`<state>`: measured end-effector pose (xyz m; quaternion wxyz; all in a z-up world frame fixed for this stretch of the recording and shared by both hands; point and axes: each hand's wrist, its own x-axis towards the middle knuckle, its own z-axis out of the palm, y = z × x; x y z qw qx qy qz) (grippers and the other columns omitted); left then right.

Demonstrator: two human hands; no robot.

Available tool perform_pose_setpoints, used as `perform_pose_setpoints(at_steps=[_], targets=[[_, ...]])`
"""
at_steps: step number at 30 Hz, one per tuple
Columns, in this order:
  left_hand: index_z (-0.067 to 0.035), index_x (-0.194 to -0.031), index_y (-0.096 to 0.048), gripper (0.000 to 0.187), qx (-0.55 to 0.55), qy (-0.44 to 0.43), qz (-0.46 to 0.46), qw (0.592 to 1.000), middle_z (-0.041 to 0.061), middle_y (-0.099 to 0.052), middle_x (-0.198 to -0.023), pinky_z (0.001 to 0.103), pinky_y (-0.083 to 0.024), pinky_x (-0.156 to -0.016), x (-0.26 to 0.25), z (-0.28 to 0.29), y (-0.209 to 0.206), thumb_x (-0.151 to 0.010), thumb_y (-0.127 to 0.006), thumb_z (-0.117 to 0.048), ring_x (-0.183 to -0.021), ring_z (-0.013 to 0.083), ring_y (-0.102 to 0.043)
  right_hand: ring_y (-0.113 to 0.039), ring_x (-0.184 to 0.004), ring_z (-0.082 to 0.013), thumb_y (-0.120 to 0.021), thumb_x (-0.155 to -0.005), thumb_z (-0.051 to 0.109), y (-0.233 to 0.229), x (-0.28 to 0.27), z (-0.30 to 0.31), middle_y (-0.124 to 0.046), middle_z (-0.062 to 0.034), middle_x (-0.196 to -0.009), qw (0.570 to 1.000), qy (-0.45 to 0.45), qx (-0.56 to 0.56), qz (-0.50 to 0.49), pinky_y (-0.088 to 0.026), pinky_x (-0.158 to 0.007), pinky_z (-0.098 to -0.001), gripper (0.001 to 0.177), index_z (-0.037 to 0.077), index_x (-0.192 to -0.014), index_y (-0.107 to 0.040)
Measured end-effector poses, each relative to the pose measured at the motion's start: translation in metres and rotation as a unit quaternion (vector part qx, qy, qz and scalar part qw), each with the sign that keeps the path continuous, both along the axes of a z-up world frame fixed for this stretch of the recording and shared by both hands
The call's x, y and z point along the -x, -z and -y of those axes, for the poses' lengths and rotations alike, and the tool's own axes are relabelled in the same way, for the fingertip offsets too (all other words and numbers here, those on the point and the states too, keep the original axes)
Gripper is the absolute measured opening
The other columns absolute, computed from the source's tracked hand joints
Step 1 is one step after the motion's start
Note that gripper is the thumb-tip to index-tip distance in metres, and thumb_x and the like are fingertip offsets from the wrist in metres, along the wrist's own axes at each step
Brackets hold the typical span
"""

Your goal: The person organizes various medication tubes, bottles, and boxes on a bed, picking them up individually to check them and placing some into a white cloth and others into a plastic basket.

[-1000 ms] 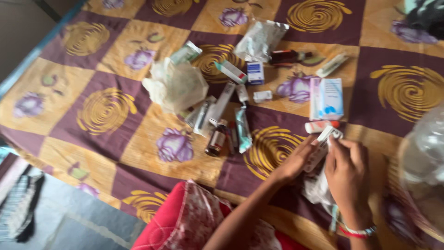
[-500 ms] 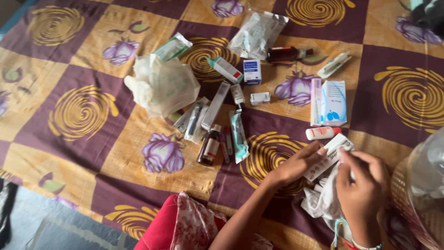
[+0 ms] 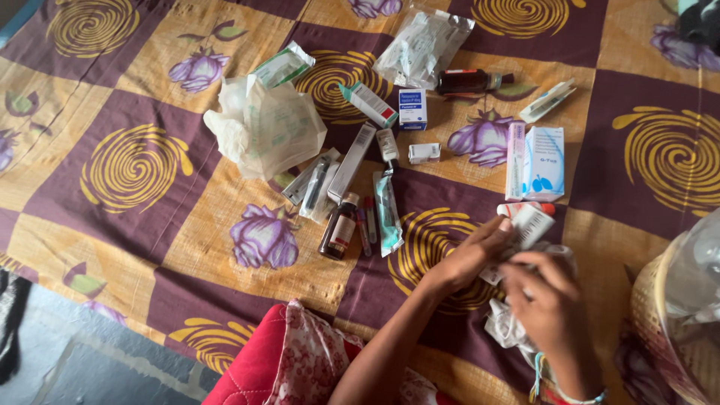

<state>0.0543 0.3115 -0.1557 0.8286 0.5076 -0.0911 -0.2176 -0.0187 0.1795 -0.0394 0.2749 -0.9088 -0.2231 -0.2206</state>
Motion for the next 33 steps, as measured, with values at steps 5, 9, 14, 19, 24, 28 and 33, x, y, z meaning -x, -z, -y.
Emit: perform_pose_setpoints(at_steps=[5, 9, 14, 19, 24, 28, 33], targets=[[0.001, -0.141, -0.055, 0.057, -0.118, 0.057, 0.075, 0.989, 0.009, -0.065, -0.122, 0.031, -0.048, -0.099, 0.006, -0.004, -0.022, -0.112, -0.042, -0.046, -0.11, 0.0161, -0.059, -0.062, -0.1, -0.0237, -0.076, -0.104, -0.002, 0.005, 0.004, 0.014, -0.067, -0.0046, -0.115, 0.987, 0.123, 0.001, 0.105, -0.049, -0.087, -0.0343, 0.017, 0.007, -0.118, -0.077], [0.003, -0.139, -0.058, 0.055, -0.106, 0.049, 0.065, 0.991, 0.011, -0.067, -0.114, 0.033, -0.051, -0.092, 0.009, -0.006, -0.03, -0.112, -0.045, -0.043, -0.104, 0.018, -0.06, -0.063, -0.103, -0.0252, -0.075, -0.098, -0.004, -0.009, 0.003, 0.006, -0.067, -0.0053, -0.112, 0.979, 0.142, 0.039, 0.14, -0.05, -0.091, -0.0379, 0.019, 0.004, -0.115, -0.077], [-0.006, -0.134, -0.056, 0.046, -0.055, -0.011, -0.011, 0.998, 0.002, -0.063, -0.106, 0.027, -0.049, -0.081, 0.002, -0.003, -0.029, -0.109, -0.047, -0.044, -0.094, 0.0129, -0.057, -0.064, -0.103, -0.0293, -0.071, -0.081, -0.002, -0.021, 0.006, -0.011, -0.069, -0.0102, -0.11, 0.999, 0.025, 0.026, 0.01, -0.053, -0.09, -0.0396, 0.025, 0.0, -0.105, -0.075], [-0.008, -0.124, -0.061, 0.038, 0.039, -0.054, 0.01, 0.998, -0.003, -0.055, -0.094, 0.025, -0.041, -0.071, 0.003, -0.004, -0.03, -0.109, -0.052, -0.042, -0.085, 0.0091, -0.047, -0.066, -0.099, -0.0272, -0.074, -0.078, -0.001, -0.022, 0.008, -0.016, -0.07, -0.0074, -0.1, 0.999, -0.024, 0.031, 0.016, -0.054, -0.09, -0.0399, 0.018, 0.002, -0.095, -0.075], [-0.002, -0.113, -0.063, 0.042, -0.108, -0.002, 0.097, 0.989, 0.002, -0.058, -0.09, 0.029, -0.046, -0.071, 0.006, -0.002, -0.034, -0.113, -0.051, -0.042, -0.083, 0.0124, -0.053, -0.065, -0.102, -0.0287, -0.072, -0.086, -0.002, -0.018, 0.0, 0.003, -0.069, -0.0096, -0.114, 0.996, 0.07, -0.033, 0.047, -0.052, -0.09, -0.0393, 0.025, 0.003, -0.111, -0.076], [-0.01, -0.121, -0.06, 0.038, -0.121, 0.024, 0.027, 0.992, -0.002, -0.067, -0.095, 0.027, -0.053, -0.074, 0.01, -0.004, -0.046, -0.105, -0.045, -0.042, -0.086, 0.0099, -0.062, -0.062, -0.102, -0.0298, -0.073, -0.087, -0.003, -0.028, 0.0, 0.005, -0.069, -0.0082, -0.113, 0.986, 0.129, 0.021, 0.1, -0.05, -0.091, -0.0427, 0.027, 0.003, -0.113, -0.077], [-0.001, -0.124, -0.058, 0.033, 0.059, -0.046, -0.001, 0.997, 0.002, -0.061, -0.096, 0.028, -0.048, -0.071, -0.002, -0.002, -0.007, -0.117, -0.044, -0.03, -0.083, 0.0128, -0.056, -0.061, -0.104, -0.029, -0.073, -0.077, -0.001, -0.026, 0.004, -0.012, -0.067, -0.009, -0.106, 0.999, -0.014, 0.042, 0.017, -0.05, -0.093, -0.0419, 0.022, 0.001, -0.099, -0.074]])
